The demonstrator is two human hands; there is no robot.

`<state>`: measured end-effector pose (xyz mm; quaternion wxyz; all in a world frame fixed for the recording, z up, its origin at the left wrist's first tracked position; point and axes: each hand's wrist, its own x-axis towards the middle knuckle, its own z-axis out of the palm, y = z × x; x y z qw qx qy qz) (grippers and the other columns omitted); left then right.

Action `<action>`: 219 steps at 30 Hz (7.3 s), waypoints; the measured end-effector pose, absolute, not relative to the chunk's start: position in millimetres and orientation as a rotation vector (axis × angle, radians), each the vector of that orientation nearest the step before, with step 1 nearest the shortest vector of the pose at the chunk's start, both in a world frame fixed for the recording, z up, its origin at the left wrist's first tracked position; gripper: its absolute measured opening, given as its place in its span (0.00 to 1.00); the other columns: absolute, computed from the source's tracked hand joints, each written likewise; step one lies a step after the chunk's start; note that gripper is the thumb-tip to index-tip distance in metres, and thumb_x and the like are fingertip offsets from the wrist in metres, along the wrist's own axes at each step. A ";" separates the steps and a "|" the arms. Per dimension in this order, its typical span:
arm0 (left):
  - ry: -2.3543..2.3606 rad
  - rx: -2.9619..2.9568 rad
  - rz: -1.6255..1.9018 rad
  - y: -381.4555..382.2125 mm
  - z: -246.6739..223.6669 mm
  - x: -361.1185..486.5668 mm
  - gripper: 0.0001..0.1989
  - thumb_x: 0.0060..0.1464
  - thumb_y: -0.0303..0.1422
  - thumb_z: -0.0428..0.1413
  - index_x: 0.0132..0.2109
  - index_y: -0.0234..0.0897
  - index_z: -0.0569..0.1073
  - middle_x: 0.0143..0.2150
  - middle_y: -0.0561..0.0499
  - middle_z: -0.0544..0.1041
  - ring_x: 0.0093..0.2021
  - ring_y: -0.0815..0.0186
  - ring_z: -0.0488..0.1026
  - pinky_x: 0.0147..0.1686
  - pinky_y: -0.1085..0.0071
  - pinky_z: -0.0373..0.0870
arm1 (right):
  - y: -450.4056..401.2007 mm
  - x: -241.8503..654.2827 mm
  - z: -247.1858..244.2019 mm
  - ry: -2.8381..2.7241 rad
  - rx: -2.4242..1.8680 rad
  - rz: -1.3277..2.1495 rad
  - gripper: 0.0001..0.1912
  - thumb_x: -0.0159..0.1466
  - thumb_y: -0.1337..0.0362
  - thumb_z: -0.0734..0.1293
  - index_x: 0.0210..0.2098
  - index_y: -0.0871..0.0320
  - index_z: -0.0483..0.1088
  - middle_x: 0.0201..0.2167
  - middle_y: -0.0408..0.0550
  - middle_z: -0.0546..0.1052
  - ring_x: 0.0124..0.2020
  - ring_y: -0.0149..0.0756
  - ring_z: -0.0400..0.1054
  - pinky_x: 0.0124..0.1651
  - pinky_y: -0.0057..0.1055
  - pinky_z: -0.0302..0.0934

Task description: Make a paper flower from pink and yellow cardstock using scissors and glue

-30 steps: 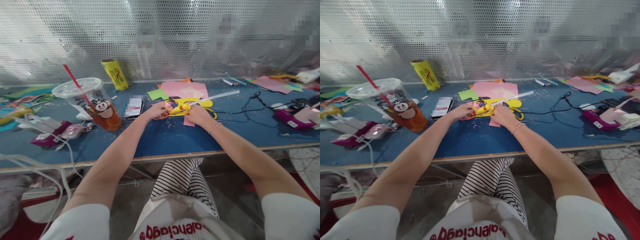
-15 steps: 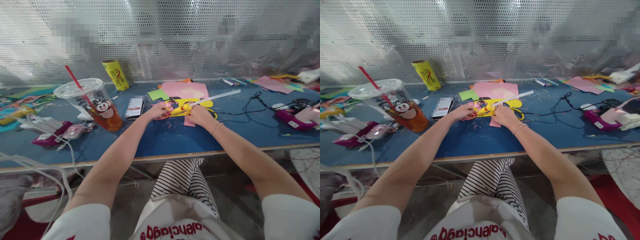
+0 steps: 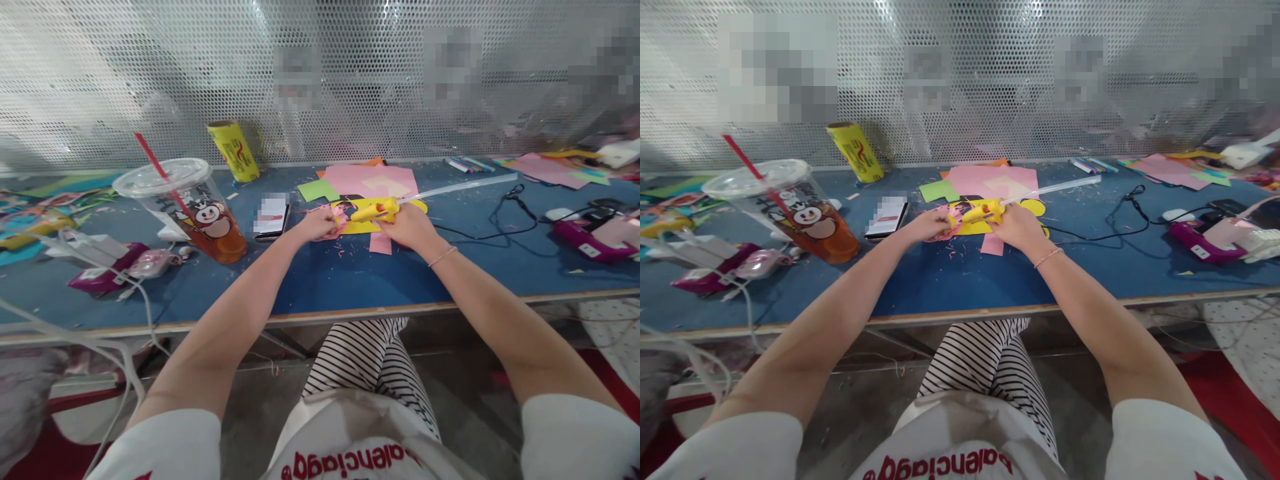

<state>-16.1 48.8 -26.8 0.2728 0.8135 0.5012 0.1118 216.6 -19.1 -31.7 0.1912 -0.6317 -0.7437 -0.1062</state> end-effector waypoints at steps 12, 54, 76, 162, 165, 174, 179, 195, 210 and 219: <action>1.502 2.777 0.093 21.6 -20.3 -2.7 0.11 0.50 0.28 0.50 0.36 0.34 0.77 0.40 0.41 0.78 0.42 0.59 0.74 0.41 0.66 0.67 | -12.8 230.4 -32.6 -1.977 -1.754 -0.303 0.25 0.62 0.49 0.60 0.46 0.64 0.72 0.38 0.60 0.77 0.40 0.48 0.70 0.39 0.37 0.60; 1.194 3.002 0.070 31.7 -17.8 -18.8 0.11 0.48 0.28 0.49 0.34 0.34 0.76 0.38 0.44 0.77 0.40 0.61 0.73 0.36 0.69 0.64 | -8.6 235.8 -35.3 -1.874 -1.735 -0.336 0.25 0.60 0.50 0.61 0.45 0.64 0.72 0.38 0.60 0.77 0.39 0.48 0.71 0.41 0.40 0.62; 1.313 2.923 0.298 34.1 -33.7 7.6 0.14 0.58 0.38 0.46 0.37 0.34 0.72 0.36 0.43 0.77 0.38 0.61 0.73 0.34 0.69 0.63 | -10.8 235.3 -33.6 -1.838 -1.626 -0.349 0.21 0.59 0.53 0.63 0.42 0.64 0.73 0.36 0.59 0.77 0.36 0.45 0.71 0.37 0.36 0.61; 1.275 2.313 0.625 49.7 -37.8 1.6 0.08 0.48 0.34 0.54 0.32 0.36 0.76 0.22 0.54 0.72 0.25 0.71 0.65 0.27 0.73 0.55 | -26.8 233.4 -13.9 -2.573 -1.391 -0.618 0.17 0.66 0.67 0.55 0.46 0.59 0.73 0.40 0.54 0.77 0.41 0.40 0.66 0.39 0.34 0.50; 1.277 2.307 0.601 48.8 -37.0 1.3 0.09 0.49 0.34 0.54 0.32 0.36 0.76 0.22 0.53 0.72 0.24 0.71 0.65 0.27 0.73 0.55 | -26.1 235.3 -14.2 -2.584 -1.384 -0.648 0.18 0.67 0.68 0.54 0.48 0.58 0.72 0.40 0.54 0.77 0.41 0.40 0.66 0.40 0.35 0.50; 1.299 2.340 0.571 47.6 -36.1 1.8 0.10 0.49 0.34 0.54 0.35 0.36 0.78 0.26 0.52 0.75 0.28 0.68 0.68 0.30 0.71 0.60 | -24.7 254.1 -8.8 -2.371 -1.562 -0.580 0.18 0.65 0.56 0.58 0.45 0.57 0.75 0.34 0.51 0.77 0.38 0.40 0.67 0.37 0.33 0.51; 1.136 2.527 0.527 49.6 -37.7 0.5 0.14 0.47 0.24 0.50 0.36 0.36 0.79 0.39 0.48 0.78 0.42 0.64 0.71 0.45 0.69 0.65 | -19.8 257.5 -11.8 -2.196 -1.654 -0.502 0.20 0.63 0.55 0.58 0.44 0.59 0.76 0.35 0.52 0.77 0.38 0.40 0.68 0.37 0.32 0.53; 0.912 2.777 0.229 57.1 -41.5 -10.0 0.20 0.53 0.23 0.44 0.46 0.35 0.77 0.48 0.44 0.73 0.51 0.63 0.68 0.55 0.65 0.61 | -12.3 257.0 -25.8 -1.972 -1.640 -0.323 0.18 0.58 0.67 0.60 0.44 0.56 0.76 0.37 0.49 0.78 0.38 0.39 0.69 0.36 0.30 0.57; 0.910 2.849 0.273 37.1 -32.0 -3.4 0.27 0.55 0.25 0.44 0.62 0.36 0.63 0.56 0.44 0.73 0.56 0.63 0.69 0.55 0.68 0.63 | -12.6 256.8 -25.9 -1.946 -1.658 -0.287 0.18 0.58 0.68 0.60 0.44 0.55 0.75 0.38 0.49 0.78 0.39 0.40 0.70 0.38 0.33 0.60; 0.991 3.003 -0.020 29.5 -28.4 -3.5 0.28 0.56 0.24 0.43 0.64 0.35 0.59 0.55 0.38 0.73 0.56 0.58 0.69 0.54 0.63 0.63 | -12.3 255.5 -25.1 -1.967 -1.672 -0.305 0.16 0.59 0.66 0.60 0.43 0.55 0.75 0.39 0.49 0.78 0.40 0.40 0.70 0.38 0.32 0.60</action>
